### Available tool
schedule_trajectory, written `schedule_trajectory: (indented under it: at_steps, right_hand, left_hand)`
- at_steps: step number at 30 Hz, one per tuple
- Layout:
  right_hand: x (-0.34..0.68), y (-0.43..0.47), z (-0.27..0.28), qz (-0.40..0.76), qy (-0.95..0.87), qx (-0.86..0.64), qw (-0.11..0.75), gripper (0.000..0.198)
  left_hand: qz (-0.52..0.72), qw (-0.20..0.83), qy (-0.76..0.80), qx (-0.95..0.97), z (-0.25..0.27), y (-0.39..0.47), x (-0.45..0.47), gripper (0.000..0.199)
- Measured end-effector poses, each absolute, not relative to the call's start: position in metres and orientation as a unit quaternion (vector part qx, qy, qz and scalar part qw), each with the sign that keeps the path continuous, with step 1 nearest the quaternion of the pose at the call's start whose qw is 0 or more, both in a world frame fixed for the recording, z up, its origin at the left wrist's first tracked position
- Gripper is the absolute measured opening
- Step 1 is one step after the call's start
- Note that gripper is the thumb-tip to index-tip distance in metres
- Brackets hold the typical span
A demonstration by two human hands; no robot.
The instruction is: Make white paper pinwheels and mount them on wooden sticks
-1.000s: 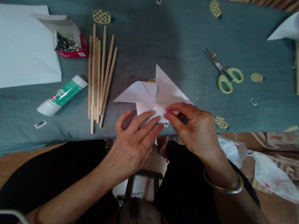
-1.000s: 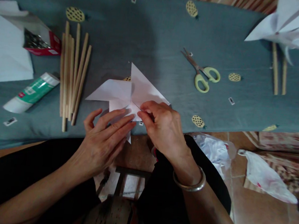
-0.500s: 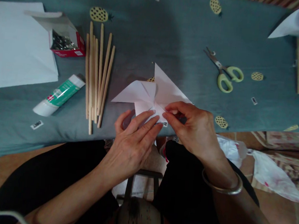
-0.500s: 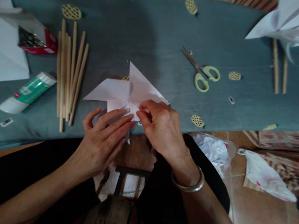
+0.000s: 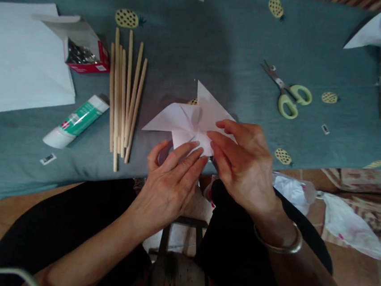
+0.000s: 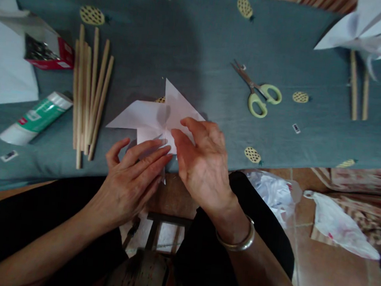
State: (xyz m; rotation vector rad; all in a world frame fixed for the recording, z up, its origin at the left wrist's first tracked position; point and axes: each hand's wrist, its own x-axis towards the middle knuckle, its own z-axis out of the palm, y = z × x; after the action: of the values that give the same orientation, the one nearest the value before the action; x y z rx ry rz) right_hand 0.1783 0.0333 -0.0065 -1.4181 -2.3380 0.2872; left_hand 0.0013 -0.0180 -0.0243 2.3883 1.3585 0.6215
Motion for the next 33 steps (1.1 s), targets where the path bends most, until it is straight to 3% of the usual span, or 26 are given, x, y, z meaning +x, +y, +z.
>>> schedule_trajectory:
  at_steps: [17,29,33]
  right_hand:
    - [0.169,0.034,-0.019,0.127,-0.840,-0.506,0.151,0.027]
    - [0.158,0.031,-0.035,0.128,-0.838,-0.499,0.181,0.030]
    - [0.168,0.038,-0.030,0.176,-0.805,-0.505,0.257,0.033]
  left_hand:
    - [0.223,0.161,0.471,0.838,-0.027,-0.019,0.002,0.040]
    - [0.232,0.135,0.479,0.836,-0.027,-0.014,0.003,0.030]
    - [0.231,0.140,0.481,0.834,-0.025,-0.013,0.004,0.030]
